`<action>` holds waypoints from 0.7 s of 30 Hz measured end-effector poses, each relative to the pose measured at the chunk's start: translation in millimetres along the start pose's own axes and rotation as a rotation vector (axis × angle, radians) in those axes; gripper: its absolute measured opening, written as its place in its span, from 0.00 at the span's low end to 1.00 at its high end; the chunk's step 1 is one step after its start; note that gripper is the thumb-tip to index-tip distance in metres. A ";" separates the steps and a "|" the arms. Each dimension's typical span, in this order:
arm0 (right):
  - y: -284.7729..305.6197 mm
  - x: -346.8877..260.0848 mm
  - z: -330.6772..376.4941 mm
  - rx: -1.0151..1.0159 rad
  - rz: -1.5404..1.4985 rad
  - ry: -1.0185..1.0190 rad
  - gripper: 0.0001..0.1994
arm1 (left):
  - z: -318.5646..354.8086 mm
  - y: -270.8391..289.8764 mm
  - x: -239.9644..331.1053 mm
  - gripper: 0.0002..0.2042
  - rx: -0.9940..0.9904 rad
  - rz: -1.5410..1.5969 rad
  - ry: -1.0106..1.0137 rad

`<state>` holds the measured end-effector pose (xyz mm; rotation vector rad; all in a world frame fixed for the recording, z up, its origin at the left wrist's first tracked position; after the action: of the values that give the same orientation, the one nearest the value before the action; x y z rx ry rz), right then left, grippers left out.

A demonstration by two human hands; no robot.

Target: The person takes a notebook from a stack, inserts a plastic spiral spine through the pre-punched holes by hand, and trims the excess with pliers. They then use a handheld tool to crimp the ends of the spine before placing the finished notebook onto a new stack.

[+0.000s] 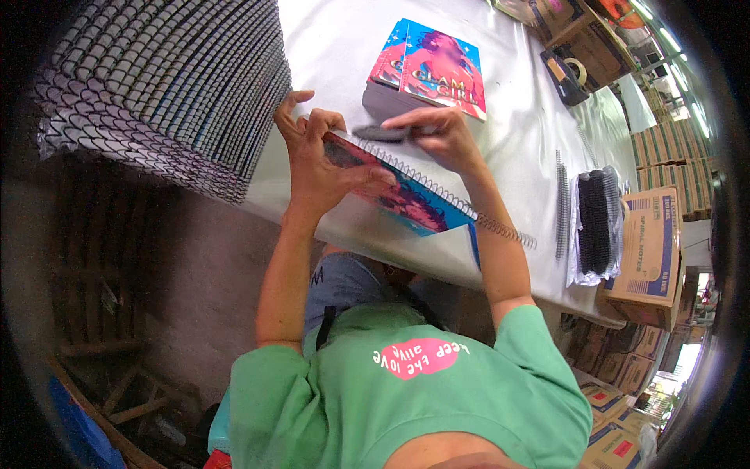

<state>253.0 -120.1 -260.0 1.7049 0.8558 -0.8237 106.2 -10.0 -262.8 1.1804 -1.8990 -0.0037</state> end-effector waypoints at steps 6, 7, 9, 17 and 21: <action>-9.5 -3.8 -12.2 -0.093 -0.057 -0.026 0.19 | 6.2 -6.8 -13.5 0.41 0.004 0.035 0.061; 4.9 10.5 -7.8 0.010 0.081 -0.123 0.19 | 4.1 -7.4 -11.6 0.43 0.003 0.032 0.035; 8.1 -12.6 -3.4 0.065 -0.567 -0.040 0.18 | 5.8 -12.5 -33.0 0.48 0.016 0.204 0.172; -13.8 -61.7 -21.2 -0.098 -0.246 0.331 0.19 | 5.8 -20.5 -36.0 0.57 -0.058 0.483 0.352; -7.9 -17.9 -34.5 0.005 -0.336 -0.021 0.19 | 9.1 -20.2 -38.9 0.56 -0.086 0.413 0.171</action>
<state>241.4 -87.9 -240.0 1.5747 1.1448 -1.0651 121.3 3.3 -302.8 0.6921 -1.9342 0.2301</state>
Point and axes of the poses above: each hand's wrist, its own z-axis away from the middle knuckle, its own y-axis out of the back of the hand, x = y × z, the point moved 7 cm from there along -z, towards the middle knuckle, and after that the axes turned 10 degrees about -x, right-handed, at the moved point
